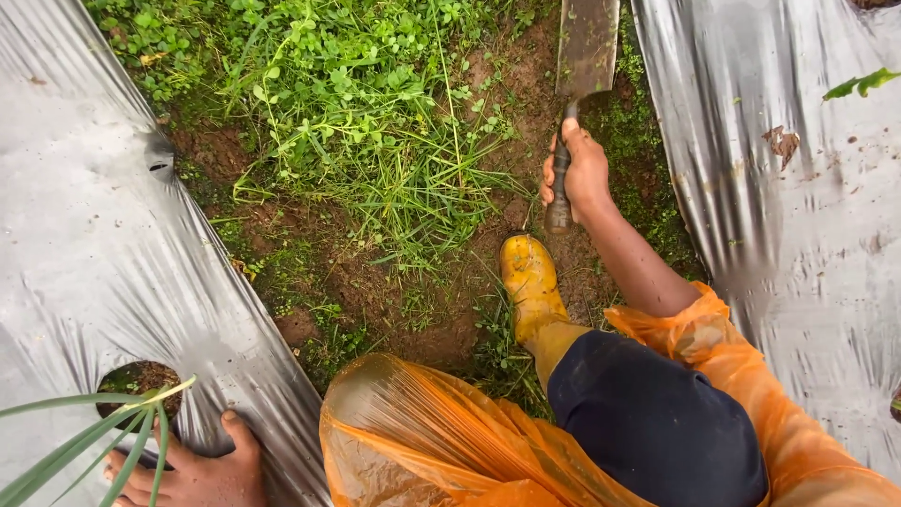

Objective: The person kneels between two plastic-covered garden beds and uses a hand hoe to scrape and remove weeds from the soil strip. The person repeatedly scrapes the ground to clear vegetation and occasionally uses their hand to pull weeds or adjust the plastic sheeting.

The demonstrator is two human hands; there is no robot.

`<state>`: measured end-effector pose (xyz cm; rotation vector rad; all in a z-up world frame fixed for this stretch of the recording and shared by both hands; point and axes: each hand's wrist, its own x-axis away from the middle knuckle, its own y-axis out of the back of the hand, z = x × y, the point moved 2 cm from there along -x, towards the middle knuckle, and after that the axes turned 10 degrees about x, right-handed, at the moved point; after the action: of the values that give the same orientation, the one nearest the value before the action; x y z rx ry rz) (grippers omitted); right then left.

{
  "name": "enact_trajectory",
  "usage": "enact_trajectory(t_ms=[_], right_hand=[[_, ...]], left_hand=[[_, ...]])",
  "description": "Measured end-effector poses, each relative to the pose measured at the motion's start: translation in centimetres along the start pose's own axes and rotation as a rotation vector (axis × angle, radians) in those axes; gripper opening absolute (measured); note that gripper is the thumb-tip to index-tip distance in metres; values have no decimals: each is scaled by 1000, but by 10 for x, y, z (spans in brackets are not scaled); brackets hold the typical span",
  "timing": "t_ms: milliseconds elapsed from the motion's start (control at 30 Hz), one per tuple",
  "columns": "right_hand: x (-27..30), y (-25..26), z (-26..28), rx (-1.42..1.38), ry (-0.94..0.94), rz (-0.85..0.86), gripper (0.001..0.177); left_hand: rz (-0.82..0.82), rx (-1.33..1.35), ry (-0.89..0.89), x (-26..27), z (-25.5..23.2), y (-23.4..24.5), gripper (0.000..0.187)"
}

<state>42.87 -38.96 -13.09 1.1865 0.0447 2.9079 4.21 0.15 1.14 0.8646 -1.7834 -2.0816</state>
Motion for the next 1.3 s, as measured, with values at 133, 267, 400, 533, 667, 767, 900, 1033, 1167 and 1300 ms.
enact_trajectory(t_ms=[133,267,400,533,667,767,900,1033,1167,1300], right_hand=[[31,-3,-11,218,-9,15,46],[33,5,-45,-115,-54,139,38],[48,1,-39,-158,-62,198,42],[62,-1,-34,-104,-13,238,37],[66,-6,-10,-165,-54,131,37],[59,-11,6,-280,-83,138,35],[48,-18,35,-317,-60,119,38],[36,-24,23,-275,-70,43,35],[35,-9,-6,169,-26,26,33],[27,8,-38,127,-22,-28,25]], left_hand=[[40,-76,-10,0,1,3,72],[46,-43,10,-2,-7,6,76],[11,-30,5,-1,-2,3,78],[22,-16,-4,-3,-3,5,75],[3,0,3,-1,-2,3,75],[-10,-1,-9,-3,-4,5,72],[19,-5,18,-5,-8,10,75],[37,-17,-7,-6,-10,15,73],[-3,-37,-21,-5,-6,9,72],[-4,-38,-32,-7,-9,11,73]])
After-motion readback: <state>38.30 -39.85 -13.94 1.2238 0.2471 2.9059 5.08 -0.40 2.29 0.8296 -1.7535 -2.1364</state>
